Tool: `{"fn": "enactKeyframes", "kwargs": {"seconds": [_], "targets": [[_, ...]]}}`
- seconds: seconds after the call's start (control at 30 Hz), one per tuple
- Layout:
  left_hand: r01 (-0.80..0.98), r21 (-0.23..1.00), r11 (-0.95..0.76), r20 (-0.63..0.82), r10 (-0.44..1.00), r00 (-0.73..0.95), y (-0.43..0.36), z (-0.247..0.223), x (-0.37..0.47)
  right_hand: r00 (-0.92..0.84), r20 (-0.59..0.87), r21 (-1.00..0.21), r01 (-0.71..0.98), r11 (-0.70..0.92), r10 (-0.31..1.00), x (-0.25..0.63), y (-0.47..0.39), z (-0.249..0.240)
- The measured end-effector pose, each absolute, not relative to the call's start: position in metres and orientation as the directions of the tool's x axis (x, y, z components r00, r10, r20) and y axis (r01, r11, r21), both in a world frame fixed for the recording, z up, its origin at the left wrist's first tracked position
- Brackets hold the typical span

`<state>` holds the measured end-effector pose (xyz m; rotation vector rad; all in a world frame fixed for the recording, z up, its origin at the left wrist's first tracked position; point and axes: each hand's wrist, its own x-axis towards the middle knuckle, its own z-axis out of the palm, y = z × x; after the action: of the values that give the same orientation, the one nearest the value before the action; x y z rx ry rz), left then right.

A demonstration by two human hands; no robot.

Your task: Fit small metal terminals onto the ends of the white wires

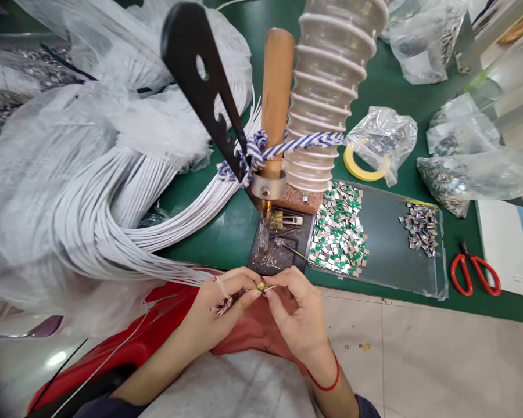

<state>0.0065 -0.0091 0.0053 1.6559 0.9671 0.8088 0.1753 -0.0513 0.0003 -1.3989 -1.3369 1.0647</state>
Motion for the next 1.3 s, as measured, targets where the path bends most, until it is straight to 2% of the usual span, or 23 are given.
{"fn": "enactKeyframes", "kwargs": {"seconds": [0.2, 0.3, 0.67, 0.8, 0.97, 1.17, 1.3], "targets": [[0.227, 0.949, -0.220, 0.108, 0.901, 0.420, -0.011, 0.005, 0.008, 0.056, 0.088, -0.916, 0.398, 0.059, 0.995, 0.170, -0.048, 0.006], [0.229, 0.946, -0.229, 0.124, 0.909, 0.397, -0.011, 0.004, 0.008, 0.058, 0.090, -0.903, 0.427, 0.056, 0.994, 0.168, -0.048, 0.005], [0.257, 0.942, -0.215, 0.091, 0.902, 0.423, -0.009, 0.008, 0.003, -0.072, 0.095, -0.906, 0.407, 0.116, 0.993, 0.175, -0.041, 0.010], [0.248, 0.948, -0.200, 0.077, 0.899, 0.430, -0.009, 0.006, 0.002, -0.046, 0.092, -0.920, 0.379, 0.103, 0.995, 0.174, -0.041, 0.007], [0.311, 0.934, -0.178, 0.031, 0.904, 0.425, -0.008, 0.003, 0.001, 0.001, 0.064, -0.905, 0.422, 0.058, 0.998, 0.172, -0.041, 0.008], [0.268, 0.948, -0.169, 0.046, 0.911, 0.410, -0.002, 0.008, 0.006, 0.004, 0.040, -0.916, 0.400, 0.035, 0.999, 0.171, -0.042, 0.005], [0.267, 0.961, -0.075, -0.030, 0.929, 0.369, 0.007, 0.012, 0.010, 0.142, 0.018, -0.943, 0.330, -0.031, 0.990, 0.171, -0.044, 0.000]]}}
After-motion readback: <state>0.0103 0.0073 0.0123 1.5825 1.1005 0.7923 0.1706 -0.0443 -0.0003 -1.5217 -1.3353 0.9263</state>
